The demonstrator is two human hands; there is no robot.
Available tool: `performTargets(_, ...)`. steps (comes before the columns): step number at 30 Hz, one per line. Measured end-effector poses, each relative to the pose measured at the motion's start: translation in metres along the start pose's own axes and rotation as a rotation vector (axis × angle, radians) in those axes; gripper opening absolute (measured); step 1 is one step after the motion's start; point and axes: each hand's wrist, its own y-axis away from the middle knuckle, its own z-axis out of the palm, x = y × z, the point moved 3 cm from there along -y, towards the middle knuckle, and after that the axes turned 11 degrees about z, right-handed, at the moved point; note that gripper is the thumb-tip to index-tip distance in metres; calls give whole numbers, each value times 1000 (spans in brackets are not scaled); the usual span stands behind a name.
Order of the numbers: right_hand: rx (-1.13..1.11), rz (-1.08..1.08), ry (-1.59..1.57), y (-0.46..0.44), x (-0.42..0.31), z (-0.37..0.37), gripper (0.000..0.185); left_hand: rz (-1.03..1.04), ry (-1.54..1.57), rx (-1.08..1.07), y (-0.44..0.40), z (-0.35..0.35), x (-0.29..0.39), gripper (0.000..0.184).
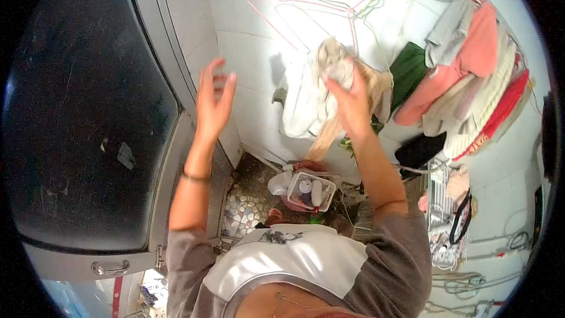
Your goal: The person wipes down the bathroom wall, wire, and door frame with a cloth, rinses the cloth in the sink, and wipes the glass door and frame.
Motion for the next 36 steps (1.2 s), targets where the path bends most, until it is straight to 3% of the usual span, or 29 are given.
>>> performTargets(2,-18,-287,307,-45,-38,21,51,16,199,48,-61,29,-28,45)
performTargets(6,-42,-914,536,-128,-87,91,52,-326,561,-27,-146,60,-43,35)
performTargets(8,-49,-813,737,-168,-73,125,50,-375,710,-50,-156,73,-54,25)
performTargets(10,-147,-844,1085,-169,-60,138,42,-344,644,26,-150,78,-66,23)
performTargets(11,-204,-665,1248,-160,-55,141,40,-324,617,51,-146,80,-69,22)
performTargets(17,-110,-1040,1391,-140,-42,97,39,-180,775,-39,-129,86,-55,21)
performTargets(21,-128,-1152,1491,-133,-49,56,30,-195,878,-204,-131,84,-60,21)
performTargets(23,-14,-800,1765,-134,-61,33,30,-202,947,-193,-138,81,-62,19)
performTargets(26,79,-1087,1785,-125,-76,-28,37,-198,1054,-237,-147,86,-63,17)
performTargets(29,141,-1026,1789,-109,-74,-43,39,-302,1125,-305,-145,102,-65,17)
performTargets(32,190,-948,1558,-95,-81,-42,42,-344,1135,-293,-143,110,-73,18)
performTargets(35,327,-1012,1122,-71,-81,-22,48,-409,1161,-333,-139,111,-81,19)
performTargets(36,304,-784,984,-72,-60,-17,50,-430,1171,-347,-138,112,-84,20)
